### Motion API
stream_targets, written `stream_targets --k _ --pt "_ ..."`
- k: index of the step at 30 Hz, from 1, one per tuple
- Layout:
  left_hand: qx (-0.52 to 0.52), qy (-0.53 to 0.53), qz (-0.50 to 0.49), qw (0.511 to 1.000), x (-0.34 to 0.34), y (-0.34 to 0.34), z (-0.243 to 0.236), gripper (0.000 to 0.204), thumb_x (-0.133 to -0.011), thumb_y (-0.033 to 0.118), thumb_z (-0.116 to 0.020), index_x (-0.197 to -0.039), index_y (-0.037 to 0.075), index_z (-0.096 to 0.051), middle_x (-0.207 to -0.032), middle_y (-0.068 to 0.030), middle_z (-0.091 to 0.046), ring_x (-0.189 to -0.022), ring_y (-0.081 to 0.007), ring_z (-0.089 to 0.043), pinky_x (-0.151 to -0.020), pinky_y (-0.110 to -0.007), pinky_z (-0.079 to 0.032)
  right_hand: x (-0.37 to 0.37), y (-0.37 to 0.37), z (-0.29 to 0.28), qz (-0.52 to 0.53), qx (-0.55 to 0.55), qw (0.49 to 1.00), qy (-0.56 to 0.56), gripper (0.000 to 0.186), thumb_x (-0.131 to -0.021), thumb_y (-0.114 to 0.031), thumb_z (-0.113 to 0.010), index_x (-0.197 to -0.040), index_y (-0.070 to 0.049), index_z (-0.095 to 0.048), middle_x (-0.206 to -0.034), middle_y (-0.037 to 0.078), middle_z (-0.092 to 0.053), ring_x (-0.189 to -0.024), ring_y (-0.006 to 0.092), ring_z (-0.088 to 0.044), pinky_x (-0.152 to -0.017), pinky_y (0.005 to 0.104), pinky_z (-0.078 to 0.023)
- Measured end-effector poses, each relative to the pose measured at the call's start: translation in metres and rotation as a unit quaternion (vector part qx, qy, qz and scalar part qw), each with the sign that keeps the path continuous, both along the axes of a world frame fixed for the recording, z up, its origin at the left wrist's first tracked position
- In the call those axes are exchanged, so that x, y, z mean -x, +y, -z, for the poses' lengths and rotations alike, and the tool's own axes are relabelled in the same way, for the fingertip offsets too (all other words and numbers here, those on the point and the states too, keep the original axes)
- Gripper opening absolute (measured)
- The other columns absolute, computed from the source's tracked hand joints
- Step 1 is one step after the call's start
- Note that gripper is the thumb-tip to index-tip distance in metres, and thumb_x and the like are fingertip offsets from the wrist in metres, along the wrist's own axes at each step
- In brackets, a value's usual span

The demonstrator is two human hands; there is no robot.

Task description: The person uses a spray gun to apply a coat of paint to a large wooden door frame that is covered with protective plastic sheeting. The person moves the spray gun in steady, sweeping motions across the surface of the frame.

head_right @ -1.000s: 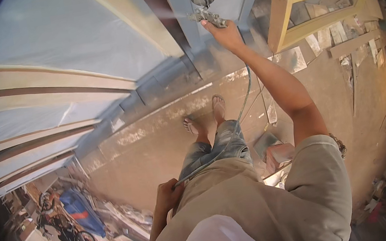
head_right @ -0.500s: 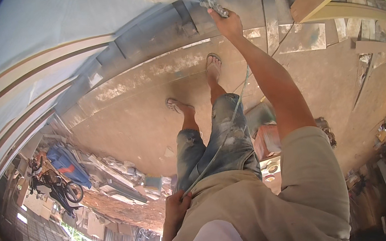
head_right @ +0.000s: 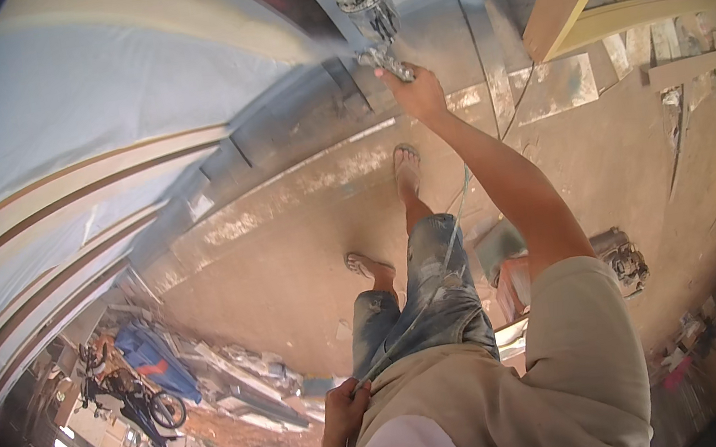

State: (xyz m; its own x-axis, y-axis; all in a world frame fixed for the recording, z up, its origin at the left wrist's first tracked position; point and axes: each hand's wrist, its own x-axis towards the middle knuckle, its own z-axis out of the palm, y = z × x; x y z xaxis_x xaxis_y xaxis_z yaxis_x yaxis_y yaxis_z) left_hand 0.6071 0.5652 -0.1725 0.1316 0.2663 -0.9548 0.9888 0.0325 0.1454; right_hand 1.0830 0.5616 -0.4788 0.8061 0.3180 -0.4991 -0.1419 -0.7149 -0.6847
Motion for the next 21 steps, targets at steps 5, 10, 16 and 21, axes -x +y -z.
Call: stream_targets --k 5,10,16,21 --pt "-0.054 -0.11 0.045 0.991 0.022 0.029 -0.001 0.032 -0.089 0.031 -0.069 -0.08 0.0 -0.066 -0.062 -0.0199 -0.059 -0.053 -0.029 -0.055 -0.054 -0.042 -0.044 0.012 0.001 -0.156 0.014 -0.127 0.99 -0.054 0.041 -0.089 -0.042 -0.074 -0.103 -0.003 -0.073 -0.072 0.007 -0.064 -0.068 0.0172 -0.058 -0.066 0.0347 -0.047" --pt "-0.099 -0.217 0.096 0.966 0.05 0.076 -0.003 0.031 -0.089 0.031 -0.069 -0.081 0.0 -0.068 -0.059 -0.0187 -0.058 -0.051 -0.0268 -0.055 -0.054 -0.041 -0.045 0.039 0.007 -0.305 0.032 -0.161 0.98 -0.109 0.036 -0.091 -0.034 -0.075 -0.099 0.001 -0.072 -0.067 -0.001 -0.056 -0.066 0.0082 -0.048 -0.062 0.0285 -0.043" --pt "-0.133 -0.351 0.174 0.91 0.09 0.156 -0.005 0.031 -0.089 0.033 -0.068 -0.082 0.002 -0.065 -0.068 -0.0224 -0.061 -0.063 -0.0378 -0.063 -0.06 -0.045 -0.047 0.089 0.031 -0.459 0.071 -0.245 0.917 -0.306 0.037 -0.093 -0.039 -0.073 -0.078 -0.007 -0.062 -0.065 -0.006 -0.05 -0.06 0.005 -0.044 -0.053 0.0263 -0.035" --pt "-0.16 -0.437 0.194 0.864 0.117 0.213 -0.017 0.032 -0.091 0.033 -0.066 -0.082 0.002 -0.066 -0.068 -0.0224 -0.06 -0.061 -0.0378 -0.06 -0.059 -0.044 -0.046 0.111 0.052 -0.582 0.11 -0.267 0.876 -0.387 0.035 -0.093 -0.04 -0.073 -0.079 -0.01 -0.061 -0.066 -0.006 -0.049 -0.058 0.0049 -0.044 -0.052 0.0244 -0.034"
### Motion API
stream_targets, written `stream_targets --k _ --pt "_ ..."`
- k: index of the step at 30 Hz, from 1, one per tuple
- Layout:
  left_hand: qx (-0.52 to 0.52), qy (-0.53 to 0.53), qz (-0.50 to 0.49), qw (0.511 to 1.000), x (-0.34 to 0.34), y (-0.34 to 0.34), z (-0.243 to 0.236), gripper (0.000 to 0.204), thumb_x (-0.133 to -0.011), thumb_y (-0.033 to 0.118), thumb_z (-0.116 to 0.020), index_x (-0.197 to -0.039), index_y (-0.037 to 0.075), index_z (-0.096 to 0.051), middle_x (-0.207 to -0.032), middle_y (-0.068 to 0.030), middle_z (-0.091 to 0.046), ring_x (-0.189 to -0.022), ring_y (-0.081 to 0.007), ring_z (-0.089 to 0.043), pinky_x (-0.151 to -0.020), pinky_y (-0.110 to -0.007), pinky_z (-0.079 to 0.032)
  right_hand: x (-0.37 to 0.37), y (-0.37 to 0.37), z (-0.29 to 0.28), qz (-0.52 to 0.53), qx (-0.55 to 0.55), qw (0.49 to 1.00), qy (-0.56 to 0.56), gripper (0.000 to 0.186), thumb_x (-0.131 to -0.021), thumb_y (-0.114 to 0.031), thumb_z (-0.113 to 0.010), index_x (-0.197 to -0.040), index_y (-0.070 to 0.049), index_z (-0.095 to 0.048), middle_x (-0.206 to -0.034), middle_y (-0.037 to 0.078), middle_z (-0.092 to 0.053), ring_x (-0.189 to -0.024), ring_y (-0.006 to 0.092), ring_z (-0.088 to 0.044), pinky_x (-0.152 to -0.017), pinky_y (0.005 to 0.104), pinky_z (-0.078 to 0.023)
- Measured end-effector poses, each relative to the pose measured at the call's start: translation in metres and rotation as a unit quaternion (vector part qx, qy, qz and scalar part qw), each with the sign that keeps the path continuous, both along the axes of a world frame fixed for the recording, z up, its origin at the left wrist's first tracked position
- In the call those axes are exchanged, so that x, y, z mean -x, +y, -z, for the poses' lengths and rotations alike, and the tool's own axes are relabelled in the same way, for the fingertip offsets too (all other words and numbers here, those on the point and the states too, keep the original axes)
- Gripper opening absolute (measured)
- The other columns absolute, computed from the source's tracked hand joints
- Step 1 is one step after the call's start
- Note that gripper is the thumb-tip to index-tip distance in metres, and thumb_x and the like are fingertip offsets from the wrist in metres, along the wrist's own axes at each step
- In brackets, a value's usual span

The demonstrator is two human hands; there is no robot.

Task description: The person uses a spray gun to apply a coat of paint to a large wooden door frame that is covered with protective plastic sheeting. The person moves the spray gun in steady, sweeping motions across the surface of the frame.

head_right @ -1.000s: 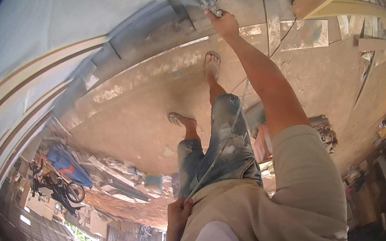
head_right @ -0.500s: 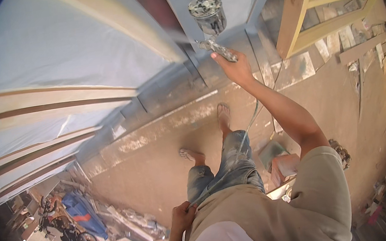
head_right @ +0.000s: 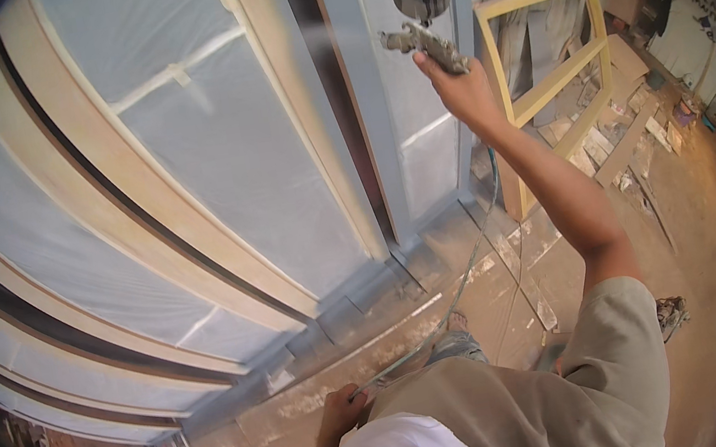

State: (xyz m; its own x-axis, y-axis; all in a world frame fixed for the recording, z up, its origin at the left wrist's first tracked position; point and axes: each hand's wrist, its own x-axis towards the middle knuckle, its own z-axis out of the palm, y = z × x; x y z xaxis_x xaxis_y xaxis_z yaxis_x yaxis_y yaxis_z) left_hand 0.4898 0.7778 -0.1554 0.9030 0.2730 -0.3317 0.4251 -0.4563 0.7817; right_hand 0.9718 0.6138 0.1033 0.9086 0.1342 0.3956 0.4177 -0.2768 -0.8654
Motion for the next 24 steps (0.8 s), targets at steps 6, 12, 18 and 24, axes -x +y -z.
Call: stream_targets --k 6,12,18,24 --pt "-0.027 -0.078 0.003 0.997 0.01 0.03 -0.021 0.035 -0.092 0.032 -0.066 -0.079 0.0 -0.06 -0.065 -0.0238 -0.055 -0.055 -0.036 -0.053 -0.055 -0.043 -0.042 0.022 0.023 -0.133 0.018 -0.091 0.987 -0.128 0.038 -0.091 -0.044 -0.074 -0.077 -0.011 -0.062 -0.062 -0.006 -0.05 -0.052 0.0028 -0.042 -0.045 0.0233 -0.031" --pt "-0.041 -0.123 -0.019 0.991 0.001 0.042 -0.042 0.035 -0.094 0.032 -0.065 -0.081 -0.001 -0.058 -0.065 -0.0243 -0.052 -0.053 -0.0343 -0.047 -0.054 -0.043 -0.042 0.039 0.045 -0.237 0.03 -0.15 0.966 -0.21 0.048 -0.085 -0.055 -0.075 -0.071 -0.011 -0.062 -0.057 -0.006 -0.049 -0.045 0.0048 -0.039 -0.041 0.0258 -0.028" --pt "-0.023 -0.135 -0.047 0.989 0.0 0.049 -0.043 0.039 -0.095 0.034 -0.064 -0.08 -0.001 -0.057 -0.065 -0.0253 -0.052 -0.055 -0.0381 -0.046 -0.054 -0.044 -0.041 0.035 0.072 -0.304 0.061 -0.209 0.937 -0.272 0.05 -0.089 -0.056 -0.069 -0.081 -0.007 -0.066 -0.059 0.002 -0.054 -0.05 0.0152 -0.051 -0.046 0.0356 -0.035" --pt "-0.059 -0.151 -0.034 0.986 0.008 0.065 -0.032 0.041 -0.094 0.035 -0.065 -0.078 -0.001 -0.055 -0.063 -0.0257 -0.051 -0.053 -0.0385 -0.044 -0.054 -0.045 -0.04 0.033 0.081 -0.275 0.038 -0.17 0.953 -0.246 0.05 -0.083 -0.056 -0.077 -0.07 -0.01 -0.062 -0.055 -0.006 -0.049 -0.043 0.0058 -0.04 -0.04 0.0268 -0.029"
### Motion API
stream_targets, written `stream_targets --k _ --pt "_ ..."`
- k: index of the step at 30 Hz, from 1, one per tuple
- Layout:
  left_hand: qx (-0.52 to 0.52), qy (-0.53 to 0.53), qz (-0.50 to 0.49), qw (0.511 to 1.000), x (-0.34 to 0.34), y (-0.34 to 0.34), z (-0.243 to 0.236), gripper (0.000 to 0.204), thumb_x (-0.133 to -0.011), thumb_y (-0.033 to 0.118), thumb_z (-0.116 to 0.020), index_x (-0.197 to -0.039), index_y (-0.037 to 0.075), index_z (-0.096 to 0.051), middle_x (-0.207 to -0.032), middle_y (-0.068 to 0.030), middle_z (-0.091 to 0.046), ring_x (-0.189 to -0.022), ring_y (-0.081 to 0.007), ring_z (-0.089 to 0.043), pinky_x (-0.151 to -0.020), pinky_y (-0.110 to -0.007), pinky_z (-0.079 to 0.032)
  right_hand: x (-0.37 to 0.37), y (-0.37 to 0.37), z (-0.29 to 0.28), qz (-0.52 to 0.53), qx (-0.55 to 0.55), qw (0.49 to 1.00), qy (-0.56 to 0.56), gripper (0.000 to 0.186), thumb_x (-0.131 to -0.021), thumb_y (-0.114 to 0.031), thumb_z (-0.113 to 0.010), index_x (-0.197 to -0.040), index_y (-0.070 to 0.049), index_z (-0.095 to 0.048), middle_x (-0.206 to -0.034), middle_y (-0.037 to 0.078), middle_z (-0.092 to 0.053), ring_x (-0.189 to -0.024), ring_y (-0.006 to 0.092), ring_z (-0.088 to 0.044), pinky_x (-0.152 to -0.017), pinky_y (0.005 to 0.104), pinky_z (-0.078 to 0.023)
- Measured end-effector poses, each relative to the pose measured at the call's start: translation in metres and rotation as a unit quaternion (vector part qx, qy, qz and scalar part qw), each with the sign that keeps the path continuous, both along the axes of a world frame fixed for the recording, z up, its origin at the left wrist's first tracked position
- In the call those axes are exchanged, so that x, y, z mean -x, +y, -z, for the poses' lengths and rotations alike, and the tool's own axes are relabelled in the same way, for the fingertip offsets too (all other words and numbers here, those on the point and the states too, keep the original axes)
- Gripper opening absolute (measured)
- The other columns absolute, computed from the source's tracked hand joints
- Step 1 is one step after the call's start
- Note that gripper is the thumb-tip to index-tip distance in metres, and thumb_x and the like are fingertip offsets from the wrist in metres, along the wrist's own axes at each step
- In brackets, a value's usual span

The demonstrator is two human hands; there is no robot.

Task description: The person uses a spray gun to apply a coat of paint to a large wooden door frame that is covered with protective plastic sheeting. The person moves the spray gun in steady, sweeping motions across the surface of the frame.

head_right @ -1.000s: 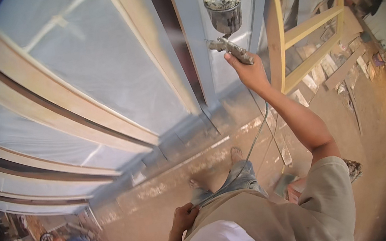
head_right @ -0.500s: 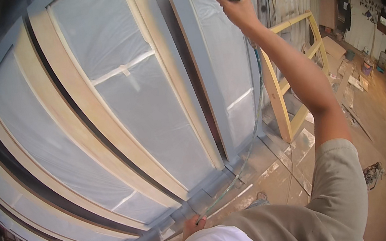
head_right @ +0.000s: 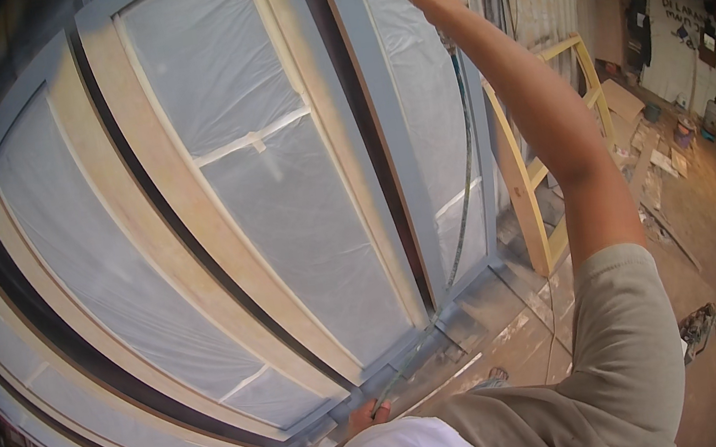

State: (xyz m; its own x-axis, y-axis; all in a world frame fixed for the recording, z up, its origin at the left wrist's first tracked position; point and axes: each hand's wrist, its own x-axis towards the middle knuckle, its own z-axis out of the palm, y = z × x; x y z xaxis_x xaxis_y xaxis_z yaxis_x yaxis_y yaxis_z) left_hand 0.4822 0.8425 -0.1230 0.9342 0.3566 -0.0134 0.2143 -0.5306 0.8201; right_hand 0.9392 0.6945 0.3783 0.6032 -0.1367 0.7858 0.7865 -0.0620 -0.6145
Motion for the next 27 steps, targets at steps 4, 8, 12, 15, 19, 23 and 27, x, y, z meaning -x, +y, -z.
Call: stream_targets --k 4,8,12,15,19,23,27 --pt "0.01 0.006 0.014 1.0 0.014 0.01 0.001 0.039 -0.094 0.034 -0.065 -0.078 -0.001 -0.056 -0.062 -0.0256 -0.05 -0.053 -0.039 -0.047 -0.054 -0.045 -0.04 0.004 0.003 0.066 0.016 0.04 0.998 0.04 0.054 -0.086 -0.054 -0.075 -0.094 -0.001 -0.075 -0.067 0.001 -0.059 -0.066 0.0137 -0.051 -0.062 0.0339 -0.044" --pt "0.009 0.011 0.036 0.999 0.029 0.02 0.006 0.035 -0.093 0.032 -0.065 -0.081 0.0 -0.06 -0.065 -0.0241 -0.053 -0.055 -0.0394 -0.051 -0.055 -0.045 -0.042 0.018 0.0 0.152 0.015 0.093 0.989 0.113 0.055 -0.088 -0.054 -0.074 -0.1 0.0 -0.075 -0.069 0.003 -0.061 -0.069 0.0145 -0.052 -0.066 0.0353 -0.046" --pt "0.052 0.07 0.051 0.995 0.042 0.025 0.015 0.03 -0.091 0.03 -0.066 -0.083 0.001 -0.063 -0.068 -0.0226 -0.057 -0.057 -0.0393 -0.055 -0.055 -0.044 -0.043 0.041 -0.004 0.239 0.031 0.147 0.962 0.226 0.053 -0.089 -0.053 -0.074 -0.101 -0.001 -0.074 -0.068 0.004 -0.06 -0.067 0.0142 -0.051 -0.065 0.0353 -0.046" --pt "0.053 0.076 0.067 0.993 0.048 0.024 0.018 0.028 -0.09 0.028 -0.067 -0.082 0.001 -0.063 -0.067 -0.0226 -0.057 -0.058 -0.0388 -0.057 -0.055 -0.043 -0.043 0.058 -0.005 0.308 0.061 0.187 0.94 0.278 0.05 -0.089 -0.051 -0.073 -0.104 -0.004 -0.075 -0.066 0.005 -0.059 -0.065 0.0153 -0.051 -0.065 0.0354 -0.046" --pt "0.081 0.136 0.064 0.985 0.053 0.017 0.021 0.026 -0.088 0.024 -0.069 -0.078 0.001 -0.063 -0.065 -0.0224 -0.057 -0.058 -0.0386 -0.058 -0.054 -0.043 -0.044 0.061 -0.008 0.404 0.055 0.216 0.925 0.309 0.047 -0.088 -0.049 -0.074 -0.107 -0.007 -0.075 -0.067 0.009 -0.061 -0.064 0.019 -0.053 -0.066 0.0368 -0.047" --pt "0.118 0.214 0.034 0.969 0.06 0.004 0.026 0.024 -0.087 0.022 -0.07 -0.077 0.001 -0.065 -0.063 -0.0219 -0.058 -0.056 -0.0373 -0.059 -0.054 -0.043 -0.045 0.06 -0.015 0.512 0.049 0.221 0.912 0.342 0.047 -0.087 -0.049 -0.076 -0.099 -0.004 -0.073 -0.068 0.014 -0.062 -0.064 0.0259 -0.055 -0.067 0.0388 -0.047" --pt "0.143 0.309 0.004 0.94 0.06 -0.006 0.029 0.026 -0.087 0.025 -0.07 -0.078 0.001 -0.066 -0.062 -0.0213 -0.058 -0.054 -0.0345 -0.06 -0.054 -0.042 -0.045 0.06 -0.018 0.611 0.063 0.248 0.88 0.401 0.046 -0.086 -0.047 -0.076 -0.09 -0.002 -0.071 -0.069 0.016 -0.063 -0.063 0.031 -0.058 -0.066 0.0403 -0.048"
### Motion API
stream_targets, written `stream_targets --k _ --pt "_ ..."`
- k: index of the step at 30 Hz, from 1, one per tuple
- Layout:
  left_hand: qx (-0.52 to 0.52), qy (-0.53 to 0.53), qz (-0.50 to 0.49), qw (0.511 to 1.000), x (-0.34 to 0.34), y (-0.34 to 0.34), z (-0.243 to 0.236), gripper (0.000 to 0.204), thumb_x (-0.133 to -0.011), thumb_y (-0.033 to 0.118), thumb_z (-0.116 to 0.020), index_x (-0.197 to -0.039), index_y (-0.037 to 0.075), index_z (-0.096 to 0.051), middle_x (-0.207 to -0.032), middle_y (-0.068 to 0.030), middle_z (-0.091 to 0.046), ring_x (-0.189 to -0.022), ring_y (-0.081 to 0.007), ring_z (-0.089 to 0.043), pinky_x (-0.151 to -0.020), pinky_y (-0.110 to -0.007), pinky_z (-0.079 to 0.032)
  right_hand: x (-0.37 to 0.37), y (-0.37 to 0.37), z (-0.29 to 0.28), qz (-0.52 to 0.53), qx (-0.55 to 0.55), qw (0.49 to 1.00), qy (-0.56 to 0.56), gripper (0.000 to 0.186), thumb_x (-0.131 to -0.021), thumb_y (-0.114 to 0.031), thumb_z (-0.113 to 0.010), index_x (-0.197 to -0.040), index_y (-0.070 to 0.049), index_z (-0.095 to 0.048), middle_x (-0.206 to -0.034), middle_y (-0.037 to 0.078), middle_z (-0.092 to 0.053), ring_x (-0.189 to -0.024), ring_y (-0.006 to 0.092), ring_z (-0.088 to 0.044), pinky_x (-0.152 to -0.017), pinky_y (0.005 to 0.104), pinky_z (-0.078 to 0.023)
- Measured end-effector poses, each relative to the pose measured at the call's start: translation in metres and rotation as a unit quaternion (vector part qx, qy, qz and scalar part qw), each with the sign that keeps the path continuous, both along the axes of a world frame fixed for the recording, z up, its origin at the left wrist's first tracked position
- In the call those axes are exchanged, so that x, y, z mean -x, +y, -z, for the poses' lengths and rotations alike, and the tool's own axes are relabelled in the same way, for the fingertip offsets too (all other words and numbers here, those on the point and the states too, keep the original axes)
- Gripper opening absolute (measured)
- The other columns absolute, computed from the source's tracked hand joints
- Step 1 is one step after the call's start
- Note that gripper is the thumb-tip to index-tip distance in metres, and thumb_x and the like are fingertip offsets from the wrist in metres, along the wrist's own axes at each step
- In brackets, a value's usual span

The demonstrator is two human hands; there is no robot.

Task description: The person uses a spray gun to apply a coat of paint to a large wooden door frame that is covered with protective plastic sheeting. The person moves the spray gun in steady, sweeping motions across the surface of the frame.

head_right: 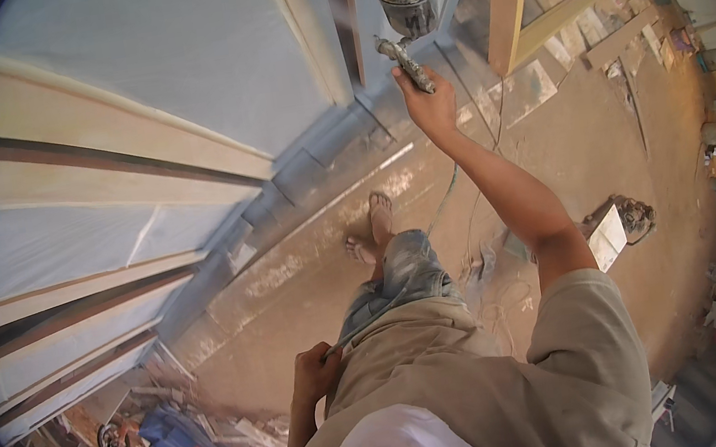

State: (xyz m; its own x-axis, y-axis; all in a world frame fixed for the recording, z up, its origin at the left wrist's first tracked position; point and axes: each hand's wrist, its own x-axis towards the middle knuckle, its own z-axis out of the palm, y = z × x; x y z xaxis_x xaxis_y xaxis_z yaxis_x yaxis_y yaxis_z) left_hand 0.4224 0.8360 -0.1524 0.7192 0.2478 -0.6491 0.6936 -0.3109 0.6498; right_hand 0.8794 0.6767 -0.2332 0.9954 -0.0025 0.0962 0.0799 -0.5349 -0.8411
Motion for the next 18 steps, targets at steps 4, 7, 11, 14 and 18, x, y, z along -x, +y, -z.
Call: stream_targets --k 4,7,11,14,18 --pt "0.023 0.108 -0.011 0.994 -0.006 -0.01 0.008 0.029 -0.088 0.027 -0.07 -0.078 0.0 -0.065 -0.061 -0.021 -0.058 -0.053 -0.0338 -0.059 -0.054 -0.043 -0.045 0.001 -0.005 0.088 0.007 0.019 0.997 0.073 0.044 -0.087 -0.047 -0.076 -0.086 -0.003 -0.07 -0.069 0.018 -0.065 -0.066 0.0351 -0.063 -0.065 0.0419 -0.048" --pt "0.016 0.153 0.0 0.988 -0.012 -0.021 0.025 0.031 -0.087 0.028 -0.07 -0.076 0.0 -0.064 -0.061 -0.0213 -0.057 -0.053 -0.035 -0.058 -0.054 -0.044 -0.044 -0.005 -0.004 0.158 0.018 0.025 0.995 0.098 0.044 -0.086 -0.048 -0.075 -0.085 -0.004 -0.07 -0.07 0.019 -0.066 -0.069 0.0376 -0.066 -0.066 0.0435 -0.049" --pt "0.036 0.218 -0.034 0.975 -0.017 -0.036 0.044 0.033 -0.088 0.029 -0.07 -0.074 0.0 -0.062 -0.06 -0.0226 -0.056 -0.055 -0.0382 -0.058 -0.054 -0.044 -0.044 -0.001 -0.001 0.249 0.037 0.065 0.986 0.148 0.046 -0.084 -0.052 -0.075 -0.086 -0.006 -0.071 -0.074 0.02 -0.068 -0.077 0.0413 -0.068 -0.069 0.0473 -0.051" --pt "0.047 0.26 -0.048 0.963 -0.023 -0.045 0.052 0.034 -0.089 0.029 -0.069 -0.074 -0.001 -0.062 -0.06 -0.0222 -0.056 -0.054 -0.0366 -0.057 -0.053 -0.044 -0.043 0.001 0.003 0.303 0.061 0.118 0.974 0.186 0.046 -0.084 -0.054 -0.074 -0.088 -0.008 -0.072 -0.077 0.021 -0.069 -0.08 0.0429 -0.068 -0.07 0.0494 -0.051" --pt "0.071 0.31 -0.081 0.945 -0.033 -0.052 0.064 0.034 -0.09 0.027 -0.069 -0.073 -0.001 -0.061 -0.057 -0.0193 -0.054 -0.05 -0.0272 -0.052 -0.053 -0.041 -0.042 -0.002 0.008 0.364 0.074 0.165 0.954 0.241 0.049 -0.084 -0.056 -0.072 -0.093 -0.008 -0.073 -0.083 0.022 -0.071 -0.086 0.0444 -0.068 -0.076 0.0512 -0.051"
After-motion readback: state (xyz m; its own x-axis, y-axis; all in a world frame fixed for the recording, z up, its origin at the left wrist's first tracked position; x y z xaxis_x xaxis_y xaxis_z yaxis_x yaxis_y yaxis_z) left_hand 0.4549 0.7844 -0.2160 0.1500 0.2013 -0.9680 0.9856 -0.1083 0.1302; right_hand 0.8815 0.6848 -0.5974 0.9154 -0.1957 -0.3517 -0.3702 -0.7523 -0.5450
